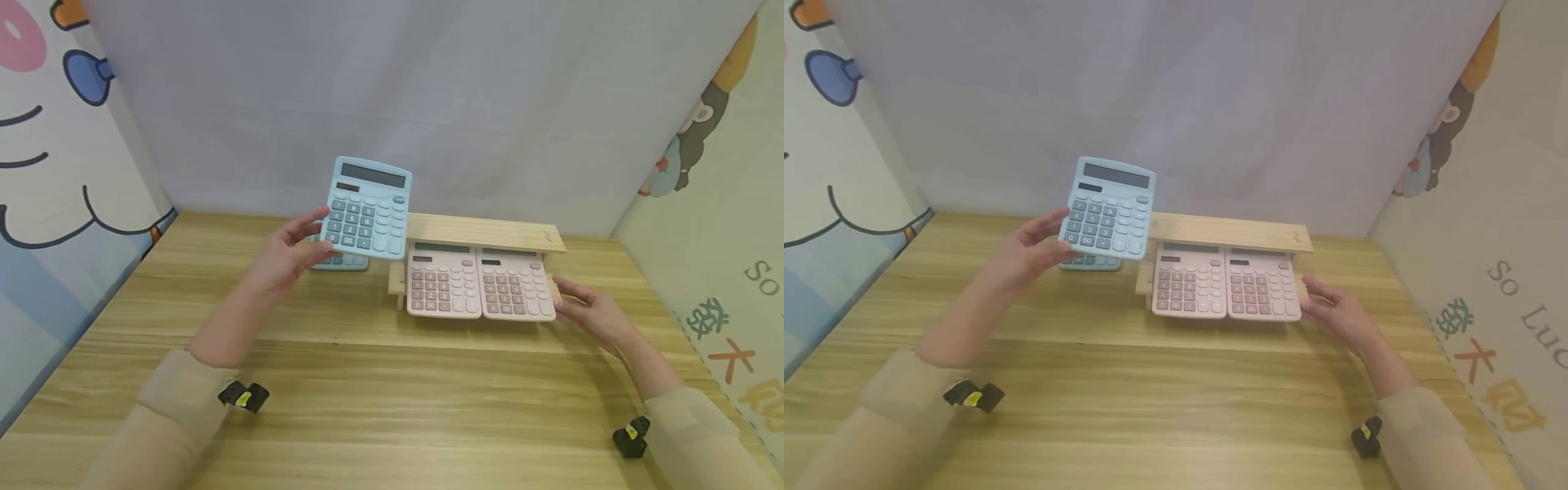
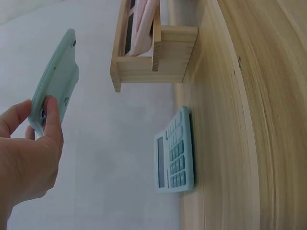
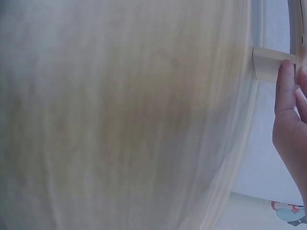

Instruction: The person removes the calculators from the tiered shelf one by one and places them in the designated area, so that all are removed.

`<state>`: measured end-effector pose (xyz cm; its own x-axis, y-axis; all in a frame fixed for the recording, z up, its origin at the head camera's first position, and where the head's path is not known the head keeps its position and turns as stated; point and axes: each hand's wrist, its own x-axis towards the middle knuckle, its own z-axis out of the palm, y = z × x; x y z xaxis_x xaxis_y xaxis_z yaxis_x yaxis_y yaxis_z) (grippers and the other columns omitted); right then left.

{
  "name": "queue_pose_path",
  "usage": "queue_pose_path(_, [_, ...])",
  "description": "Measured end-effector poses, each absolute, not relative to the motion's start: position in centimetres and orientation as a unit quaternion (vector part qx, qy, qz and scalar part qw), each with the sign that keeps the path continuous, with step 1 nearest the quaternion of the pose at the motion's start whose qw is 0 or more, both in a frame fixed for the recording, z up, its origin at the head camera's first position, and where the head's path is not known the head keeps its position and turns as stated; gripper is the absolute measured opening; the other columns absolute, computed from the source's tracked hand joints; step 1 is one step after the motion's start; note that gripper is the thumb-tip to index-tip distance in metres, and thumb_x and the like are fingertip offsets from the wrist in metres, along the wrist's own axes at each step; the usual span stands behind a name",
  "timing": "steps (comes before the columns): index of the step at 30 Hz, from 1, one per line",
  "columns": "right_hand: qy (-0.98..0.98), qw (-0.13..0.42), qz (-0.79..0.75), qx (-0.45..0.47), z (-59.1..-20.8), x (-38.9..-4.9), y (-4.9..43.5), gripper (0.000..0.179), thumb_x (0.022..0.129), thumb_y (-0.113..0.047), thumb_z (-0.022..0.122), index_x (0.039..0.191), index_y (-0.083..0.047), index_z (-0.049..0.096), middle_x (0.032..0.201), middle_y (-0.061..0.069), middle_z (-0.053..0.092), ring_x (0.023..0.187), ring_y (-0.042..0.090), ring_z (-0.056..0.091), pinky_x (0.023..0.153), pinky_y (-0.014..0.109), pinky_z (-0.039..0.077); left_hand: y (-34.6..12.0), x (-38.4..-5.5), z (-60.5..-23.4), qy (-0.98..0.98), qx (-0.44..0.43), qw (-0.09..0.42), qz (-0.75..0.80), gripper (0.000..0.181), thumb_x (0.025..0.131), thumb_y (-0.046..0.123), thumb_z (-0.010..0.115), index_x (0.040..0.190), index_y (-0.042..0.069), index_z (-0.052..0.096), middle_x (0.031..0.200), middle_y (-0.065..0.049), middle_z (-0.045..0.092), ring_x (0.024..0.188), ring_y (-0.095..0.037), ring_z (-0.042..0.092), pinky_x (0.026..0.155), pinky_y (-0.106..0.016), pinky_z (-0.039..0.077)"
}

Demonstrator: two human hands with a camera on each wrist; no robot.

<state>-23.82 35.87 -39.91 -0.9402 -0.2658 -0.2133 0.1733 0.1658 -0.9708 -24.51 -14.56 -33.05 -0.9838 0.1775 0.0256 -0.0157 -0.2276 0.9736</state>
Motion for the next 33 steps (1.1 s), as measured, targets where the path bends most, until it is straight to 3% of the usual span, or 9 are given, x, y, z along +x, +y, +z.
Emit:
queue_pose_path(26, [0.751,0.165,-0.639,-0.027,-40.1,-23.9,35.9,0.074,0.095,-0.014,0.057,0.149,0.001,0.009,0.154,0.027,-0.002,0.099,-0.007,0.057,0.093,0.018,0.048,-22.6,-26.3,-34.3,0.639,0.027,0.002,0.769,0.063,0.087,0.001,0.065,0.143,0.017,0.041,0.125,-0.003,0.044,0.094,-0.007,0.065,0.087,-0.019,0.052])
queue_pose_path(33, [0.745,0.171,-0.644,-0.026,-40.1,-23.9,36.0,0.074,0.095,-0.013,0.056,0.149,0.0,0.008,0.155,0.026,-0.004,0.1,-0.007,0.057,0.093,0.018,0.048,-24.5,-27.1,-35.4,0.631,0.025,-0.012,0.775,0.063,0.088,0.0,0.062,0.145,0.014,0.039,0.12,-0.002,0.046,0.091,-0.006,0.065,0.085,-0.019,0.053])
